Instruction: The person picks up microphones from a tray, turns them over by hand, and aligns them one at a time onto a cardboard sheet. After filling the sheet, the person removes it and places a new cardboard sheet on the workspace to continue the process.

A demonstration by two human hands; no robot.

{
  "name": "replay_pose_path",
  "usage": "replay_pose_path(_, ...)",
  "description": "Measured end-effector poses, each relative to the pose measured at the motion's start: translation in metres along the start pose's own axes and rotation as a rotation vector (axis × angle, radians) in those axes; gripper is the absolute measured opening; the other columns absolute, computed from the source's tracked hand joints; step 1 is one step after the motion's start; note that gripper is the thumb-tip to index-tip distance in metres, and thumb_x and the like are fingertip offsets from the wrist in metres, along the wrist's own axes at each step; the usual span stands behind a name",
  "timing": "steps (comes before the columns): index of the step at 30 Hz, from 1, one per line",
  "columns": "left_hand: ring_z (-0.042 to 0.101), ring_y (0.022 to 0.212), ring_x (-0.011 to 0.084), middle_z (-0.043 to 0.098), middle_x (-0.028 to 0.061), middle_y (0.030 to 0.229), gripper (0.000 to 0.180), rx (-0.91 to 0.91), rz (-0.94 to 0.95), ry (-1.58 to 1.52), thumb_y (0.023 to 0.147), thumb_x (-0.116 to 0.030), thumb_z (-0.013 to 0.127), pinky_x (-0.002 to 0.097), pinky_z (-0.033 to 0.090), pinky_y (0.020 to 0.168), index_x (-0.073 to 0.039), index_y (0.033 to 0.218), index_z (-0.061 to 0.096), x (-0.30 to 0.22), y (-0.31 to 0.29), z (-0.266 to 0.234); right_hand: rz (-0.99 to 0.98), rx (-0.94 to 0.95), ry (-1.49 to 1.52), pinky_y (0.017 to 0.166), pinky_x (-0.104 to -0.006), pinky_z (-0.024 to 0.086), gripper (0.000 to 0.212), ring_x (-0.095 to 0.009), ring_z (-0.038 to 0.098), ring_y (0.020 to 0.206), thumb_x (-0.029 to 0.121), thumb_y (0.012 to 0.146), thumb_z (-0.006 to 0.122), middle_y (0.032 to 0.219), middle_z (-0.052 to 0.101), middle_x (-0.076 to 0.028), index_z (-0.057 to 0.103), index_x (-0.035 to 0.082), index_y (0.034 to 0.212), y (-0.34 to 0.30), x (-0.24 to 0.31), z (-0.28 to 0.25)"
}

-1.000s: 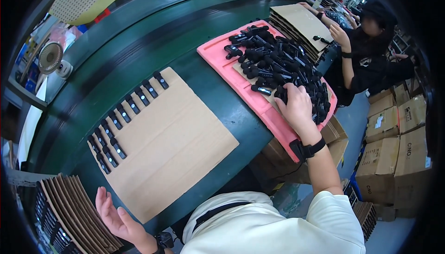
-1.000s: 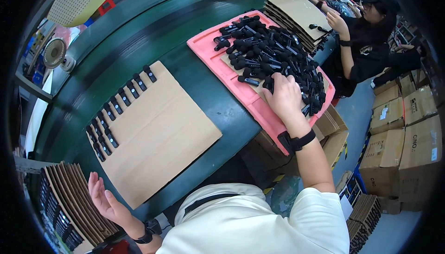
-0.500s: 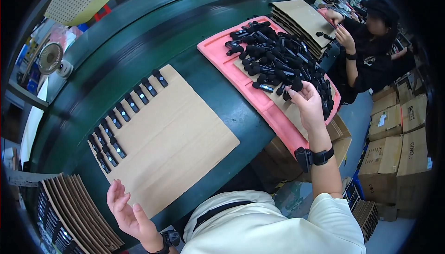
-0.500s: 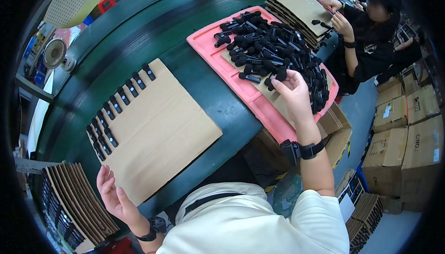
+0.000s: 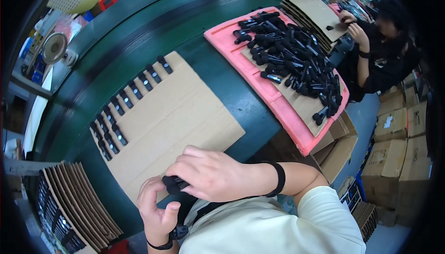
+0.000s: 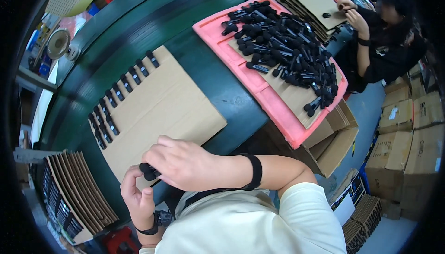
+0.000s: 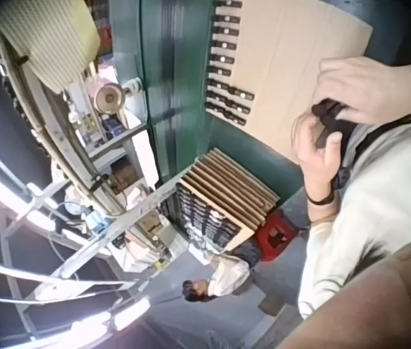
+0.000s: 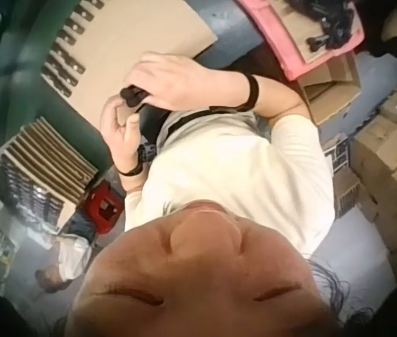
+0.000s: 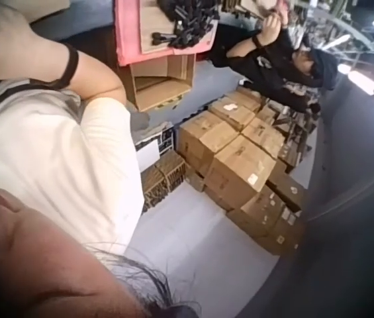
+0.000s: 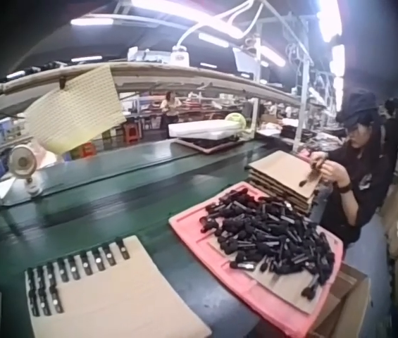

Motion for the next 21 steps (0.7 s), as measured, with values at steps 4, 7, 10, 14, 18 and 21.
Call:
replay_pose_path(4, 0.063, 0.083, 0.0333, 0.065, 0.0174, 0.087, 0.039, -0.051, -0.107, 0.055, 0.081, -0.033, 0.075, 0.041, 0.05, 0.08, 0.002, 0.091, 0.061, -0.002, -0.007, -0.024, -0.069, 0.04, 0.127, 0.076, -0.04, 0.049, 0.044, -0.033, 0.057, 0.088, 0.005, 0.075, 0.074, 0.1, 0.058, -0.015, 0.054, 0.004, 0.114, 0.02, 0.017, 0.014)
replay_pose_path(7, 0.063, 0.078, 0.0321, 0.065, 0.0152, 0.085, 0.031, -0.055, -0.08, 0.035, 0.078, -0.023, 0.079, 0.038, 0.05, 0.075, 0.001, 0.088, 0.062, -0.009, -0.011, -0.029, -0.048, 0.115, 0.258, 0.077, -0.0377, 0.048, 0.041, -0.03, 0.058, 0.089, 0.004, 0.079, 0.072, 0.101, 0.059, -0.014, 0.054, 0.002, 0.115, 0.022, 0.021, 0.012)
replay_pose_path(10, 0.063, 0.078, 0.0299, 0.066, 0.014, 0.085, 0.027, -0.044, -0.075, -0.074, 0.077, -0.017, 0.08, 0.0368, 0.05, 0.075, 0.0, 0.089, 0.063, -0.004, -0.018, -0.036, 0.085, 0.172, 0.399, 0.078, -0.0341, 0.048, 0.034, -0.024, 0.059, 0.092, 0.004, 0.085, 0.067, 0.103, 0.06, -0.011, 0.054, 0.0, 0.117, 0.018, 0.021, 0.018)
replay_pose_path(14, 0.064, 0.078, 0.0267, 0.066, 0.0129, 0.084, 0.025, -0.064, -0.053, -0.106, 0.078, -0.014, 0.08, 0.0345, 0.05, 0.074, 0.0, 0.088, 0.063, -0.003, -0.023, -0.043, 0.358, 0.114, 0.588, 0.08, -0.029, 0.048, 0.027, -0.016, 0.058, 0.095, 0.006, 0.093, 0.059, 0.106, 0.06, -0.008, 0.054, -0.001, 0.118, 0.01, 0.022, 0.019)
replay_pose_path(18, 0.064, 0.079, 0.0239, 0.067, 0.0111, 0.086, 0.022, -0.092, -0.096, -0.224, 0.08, -0.012, 0.078, 0.033, 0.051, 0.077, 0.0, 0.09, 0.063, -0.003, -0.029, -0.045, 0.517, 0.011, 0.706, 0.081, -0.0254, 0.047, 0.025, -0.011, 0.058, 0.094, 0.009, 0.095, 0.056, 0.104, 0.061, -0.006, 0.054, -0.002, 0.118, 0.001, 0.022, 0.011)
replay_pose_path(21, 0.063, 0.092, 0.0215, 0.066, 0.0131, 0.095, 0.024, -0.119, -0.235, -0.401, 0.086, -0.014, 0.074, 0.0316, 0.048, 0.087, 0.003, 0.095, 0.06, -0.008, -0.035, -0.046, 0.576, -0.01, 0.705, 0.08, -0.0237, 0.047, 0.025, -0.01, 0.057, 0.089, 0.011, 0.095, 0.058, 0.101, 0.061, -0.007, 0.054, -0.003, 0.116, -0.007, 0.022, 0.01)
Point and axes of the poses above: each hand's wrist, its own y-axis towards the middle knuckle, its own z-axis out of the palm, x = y × z, the point moved 1 cm from there along y, towards the middle knuckle
